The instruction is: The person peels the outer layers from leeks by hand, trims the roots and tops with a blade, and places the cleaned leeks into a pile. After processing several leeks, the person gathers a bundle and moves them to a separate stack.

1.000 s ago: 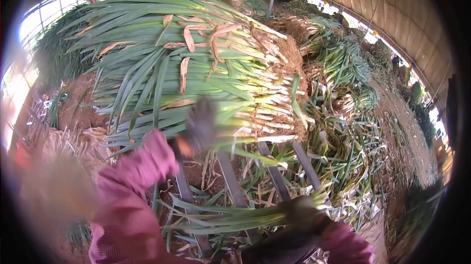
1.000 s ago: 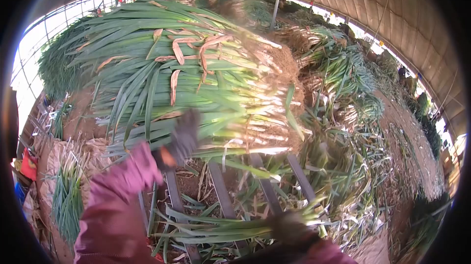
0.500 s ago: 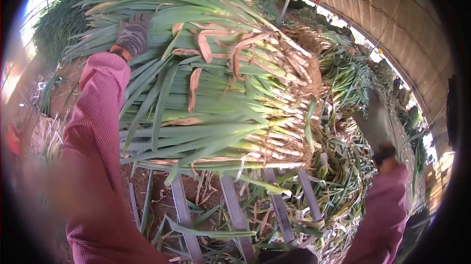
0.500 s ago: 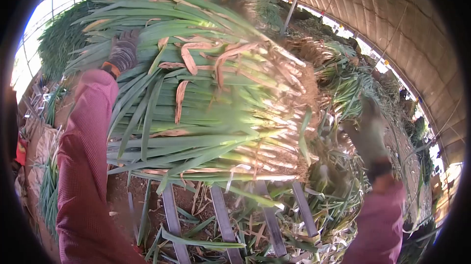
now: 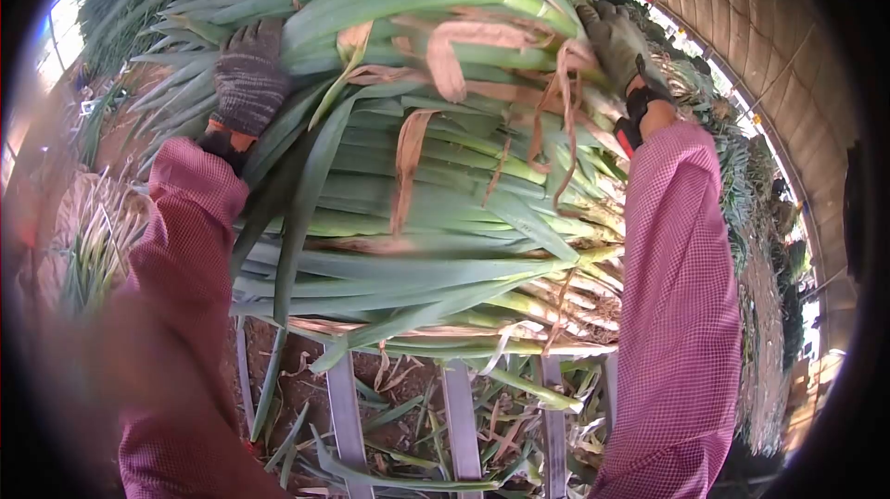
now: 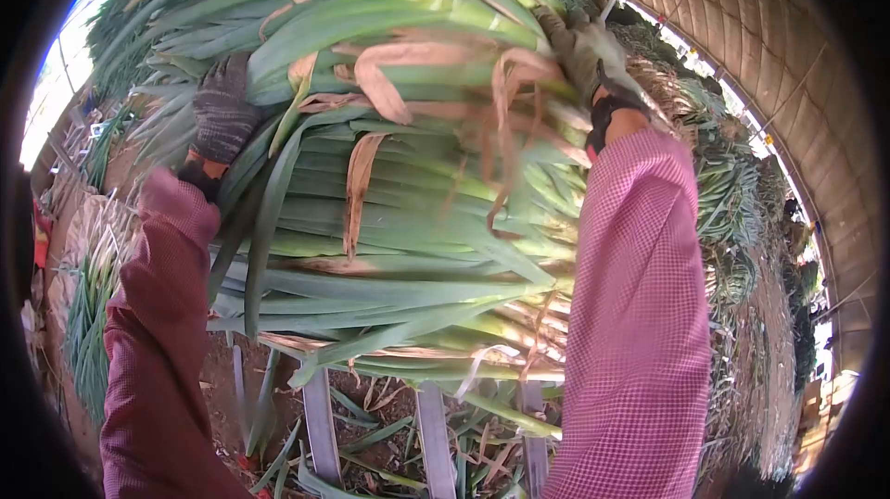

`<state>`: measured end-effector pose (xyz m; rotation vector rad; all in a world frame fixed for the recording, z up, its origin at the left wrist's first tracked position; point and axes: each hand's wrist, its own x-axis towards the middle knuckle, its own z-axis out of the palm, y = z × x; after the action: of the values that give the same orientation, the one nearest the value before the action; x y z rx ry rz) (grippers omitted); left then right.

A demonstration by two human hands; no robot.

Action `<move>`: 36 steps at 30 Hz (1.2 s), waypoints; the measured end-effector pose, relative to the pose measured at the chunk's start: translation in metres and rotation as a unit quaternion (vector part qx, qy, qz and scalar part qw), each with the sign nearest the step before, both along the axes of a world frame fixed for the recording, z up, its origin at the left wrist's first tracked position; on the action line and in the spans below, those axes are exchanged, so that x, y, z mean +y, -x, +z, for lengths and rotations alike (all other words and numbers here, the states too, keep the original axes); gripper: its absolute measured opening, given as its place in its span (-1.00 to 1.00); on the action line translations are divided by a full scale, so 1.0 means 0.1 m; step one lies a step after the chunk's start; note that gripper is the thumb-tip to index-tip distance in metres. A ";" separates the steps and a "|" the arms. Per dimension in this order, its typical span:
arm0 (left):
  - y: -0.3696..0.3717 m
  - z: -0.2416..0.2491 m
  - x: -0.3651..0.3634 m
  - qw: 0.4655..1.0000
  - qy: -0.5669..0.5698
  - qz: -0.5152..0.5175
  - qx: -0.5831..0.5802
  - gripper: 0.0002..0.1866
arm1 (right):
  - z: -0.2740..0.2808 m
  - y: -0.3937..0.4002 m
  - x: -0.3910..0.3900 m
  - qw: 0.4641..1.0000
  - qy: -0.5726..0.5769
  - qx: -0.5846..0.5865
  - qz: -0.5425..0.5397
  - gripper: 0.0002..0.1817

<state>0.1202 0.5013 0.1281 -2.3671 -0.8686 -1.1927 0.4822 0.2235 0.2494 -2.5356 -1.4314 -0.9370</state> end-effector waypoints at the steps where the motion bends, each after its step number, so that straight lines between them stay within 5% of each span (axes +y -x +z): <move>1: 0.06 -0.03 -0.07 1.000 0.009 -0.022 -0.007 -0.51 | 0.03 0.15 -0.05 0.997 -0.043 0.067 -0.021 -0.52; 2: 0.15 -0.10 -0.14 0.999 0.013 -0.044 -0.016 -0.52 | 0.06 0.32 -0.10 0.987 -0.092 0.129 -0.041 -0.51; 4: 0.39 -0.15 -0.48 0.995 0.055 -0.080 -0.018 -0.53 | -0.12 0.45 -0.23 0.990 -0.141 -0.027 0.003 -0.43; 6: 0.68 -0.21 -0.99 0.989 0.056 -0.129 -0.037 -0.52 | -0.16 0.77 -0.42 0.983 -0.159 0.090 0.014 -0.36; 10: 1.16 -1.05 -1.54 0.985 0.121 -0.118 0.036 -0.50 | -0.30 1.36 -0.94 0.985 -0.103 0.131 0.034 -0.36; 14: 1.48 -1.58 -2.40 0.972 0.140 -0.161 0.093 -0.49 | -0.83 1.94 -1.40 0.991 0.038 0.067 -0.106 0.00; 15: 1.55 -1.63 -2.65 0.964 0.162 -0.179 0.114 -0.49 | -0.75 2.33 -1.59 0.993 0.070 0.054 -0.075 -0.21; 16: 1.63 -1.66 -2.86 0.954 0.178 -0.198 0.137 -0.49 | -0.87 2.46 -1.69 0.979 0.100 0.158 -0.076 -0.24; 18: 1.86 -1.67 -3.19 0.933 0.202 -0.228 0.191 -0.49 | -1.58 2.73 -2.02 0.997 0.049 0.060 0.011 -0.12; 20: 2.14 -1.65 -3.38 0.912 0.219 -0.247 0.242 -0.49 | -1.86 3.19 -2.33 0.991 0.073 0.087 0.064 -0.01; 23: 2.57 -1.66 -3.52 0.889 0.230 -0.254 0.304 -0.49 | -1.94 3.74 -2.48 0.964 0.094 0.247 0.001 -0.09; 29: 3.35 -1.42 -3.37 0.823 0.241 -0.229 0.461 -0.48 | -2.17 4.17 -2.72 0.968 0.015 0.236 -0.082 -0.20; 33: 3.48 -0.82 -3.26 0.740 0.283 -0.196 0.578 -0.48 | -2.11 4.16 -2.77 0.978 0.014 0.197 -0.061 -0.25; 36: 3.00 0.05 -3.53 0.703 0.348 -0.204 0.586 -0.48 | -1.76 3.84 -2.68 0.893 0.137 0.414 -0.108 -0.37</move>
<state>-0.1802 0.1486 0.1329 -3.1569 -0.2938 0.8729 0.0977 -0.0441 0.0731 -2.7534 -1.0550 0.3856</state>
